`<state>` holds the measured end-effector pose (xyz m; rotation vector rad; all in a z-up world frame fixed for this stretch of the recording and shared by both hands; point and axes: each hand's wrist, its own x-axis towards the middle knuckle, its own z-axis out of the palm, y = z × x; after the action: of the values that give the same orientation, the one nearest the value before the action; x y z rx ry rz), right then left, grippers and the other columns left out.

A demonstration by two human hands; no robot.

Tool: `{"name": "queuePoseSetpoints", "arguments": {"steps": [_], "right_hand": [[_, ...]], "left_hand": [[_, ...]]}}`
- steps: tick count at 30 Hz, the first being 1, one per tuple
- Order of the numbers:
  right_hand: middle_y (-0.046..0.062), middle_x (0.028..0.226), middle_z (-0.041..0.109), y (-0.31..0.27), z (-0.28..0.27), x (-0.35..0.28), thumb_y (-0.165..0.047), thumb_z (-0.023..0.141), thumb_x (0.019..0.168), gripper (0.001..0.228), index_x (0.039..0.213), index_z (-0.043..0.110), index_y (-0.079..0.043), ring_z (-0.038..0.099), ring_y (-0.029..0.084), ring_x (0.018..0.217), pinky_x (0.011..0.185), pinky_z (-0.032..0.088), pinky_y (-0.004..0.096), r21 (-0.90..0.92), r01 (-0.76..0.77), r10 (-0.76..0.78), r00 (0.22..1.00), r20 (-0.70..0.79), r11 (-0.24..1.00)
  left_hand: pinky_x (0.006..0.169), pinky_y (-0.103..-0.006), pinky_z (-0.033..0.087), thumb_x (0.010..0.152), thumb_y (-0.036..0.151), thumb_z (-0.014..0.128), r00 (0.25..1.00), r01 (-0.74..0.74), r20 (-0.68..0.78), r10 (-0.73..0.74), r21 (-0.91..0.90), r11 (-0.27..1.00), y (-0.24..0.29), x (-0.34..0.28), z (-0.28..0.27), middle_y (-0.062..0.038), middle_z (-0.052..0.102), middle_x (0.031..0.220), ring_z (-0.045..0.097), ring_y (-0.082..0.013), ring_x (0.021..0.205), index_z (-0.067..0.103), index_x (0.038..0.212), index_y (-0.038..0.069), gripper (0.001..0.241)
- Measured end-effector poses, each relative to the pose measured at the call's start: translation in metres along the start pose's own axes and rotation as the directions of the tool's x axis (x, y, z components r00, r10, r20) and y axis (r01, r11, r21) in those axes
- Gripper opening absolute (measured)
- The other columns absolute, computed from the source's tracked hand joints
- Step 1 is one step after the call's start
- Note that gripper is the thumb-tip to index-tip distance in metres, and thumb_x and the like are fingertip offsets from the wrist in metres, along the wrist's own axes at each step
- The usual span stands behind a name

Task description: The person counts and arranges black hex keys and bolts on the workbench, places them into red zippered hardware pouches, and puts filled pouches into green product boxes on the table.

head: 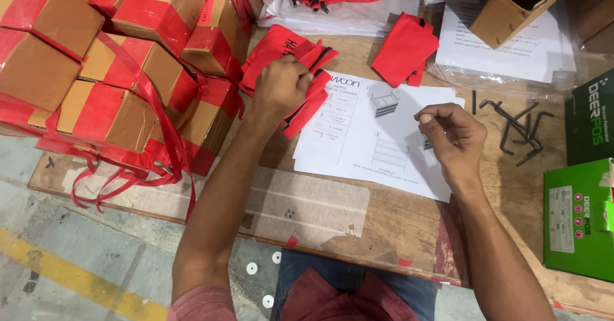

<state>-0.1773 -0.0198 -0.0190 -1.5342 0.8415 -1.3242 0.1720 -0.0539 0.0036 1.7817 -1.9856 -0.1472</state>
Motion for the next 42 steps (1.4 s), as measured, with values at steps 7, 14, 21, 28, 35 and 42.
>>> {"name": "queuePoseSetpoints", "arguments": {"steps": [7,14,21,28,35,42], "right_hand": [[0.006,0.103,0.072,0.005,-0.001,0.001,-0.004,0.068,0.105,0.009,0.111,0.069,0.003,0.063,0.006,0.087,0.077,0.052,0.02,0.002,-0.006,0.006,1.0,-0.007,1.0],[0.004,0.1,0.072,-0.002,0.005,0.001,-0.002,0.068,0.104,0.008,0.109,0.07,0.003,0.064,0.006,0.087,0.076,0.052,0.02,-0.077,-0.031,0.033,0.999,0.024,0.997],[0.002,0.098,0.071,0.002,0.005,0.001,-0.002,0.069,0.102,0.009,0.11,0.071,0.002,0.064,0.005,0.088,0.077,0.051,0.02,-0.105,-0.065,0.067,0.998,0.016,0.992],[0.003,0.098,0.073,0.006,0.005,0.003,-0.002,0.07,0.102,0.009,0.11,0.072,0.002,0.066,0.006,0.089,0.082,0.054,0.022,-0.168,-0.016,0.021,0.999,0.029,0.986],[0.003,0.094,0.074,0.007,0.006,0.003,-0.004,0.072,0.1,0.009,0.107,0.074,0.001,0.064,0.007,0.082,0.076,0.053,0.023,-0.235,-0.03,0.036,0.999,0.021,0.971],[0.004,0.093,0.074,0.008,0.006,0.003,-0.004,0.073,0.101,0.008,0.107,0.074,0.0,0.065,0.007,0.082,0.075,0.054,0.023,-0.243,-0.009,0.015,1.0,0.021,0.97]], "left_hand": [[0.091,-0.0514,0.056,0.096,0.004,0.064,0.918,-0.052,-0.396,-0.017,-0.162,0.985,-0.015,-0.009,-0.009,-0.021,0.068,0.12,0.067,-0.043,0.108,0.07,0.122,0.001,0.026],[0.093,-0.0485,0.055,0.074,0.01,0.077,0.975,-0.213,-0.087,0.204,-0.104,0.972,0.001,-0.022,-0.029,-0.025,0.053,0.139,0.066,-0.0427,0.112,0.077,0.091,0.0,0.02],[0.092,-0.0465,0.057,0.078,-0.001,0.069,0.99,-0.105,-0.099,0.098,-0.066,0.992,-0.014,-0.021,-0.026,-0.019,0.056,0.141,0.066,-0.0401,0.112,0.076,0.095,-0.001,0.018],[0.096,-0.0501,0.055,0.08,-0.01,0.063,0.956,-0.166,-0.245,0.163,0.009,0.986,-0.009,-0.033,-0.026,-0.021,0.056,0.141,0.064,-0.0423,0.114,0.078,0.105,0.003,0.032],[0.094,-0.0496,0.054,0.073,0.005,0.077,0.957,-0.272,-0.099,0.271,0.011,0.962,0.0,-0.034,-0.024,-0.024,0.052,0.143,0.062,-0.0428,0.109,0.075,0.08,-0.002,0.01],[0.097,-0.0512,0.055,0.087,0.003,0.069,0.936,-0.131,-0.322,0.144,0.064,0.989,-0.015,-0.036,-0.013,-0.02,0.054,0.145,0.062,-0.0422,0.121,0.071,0.099,-0.001,0.012]]}}
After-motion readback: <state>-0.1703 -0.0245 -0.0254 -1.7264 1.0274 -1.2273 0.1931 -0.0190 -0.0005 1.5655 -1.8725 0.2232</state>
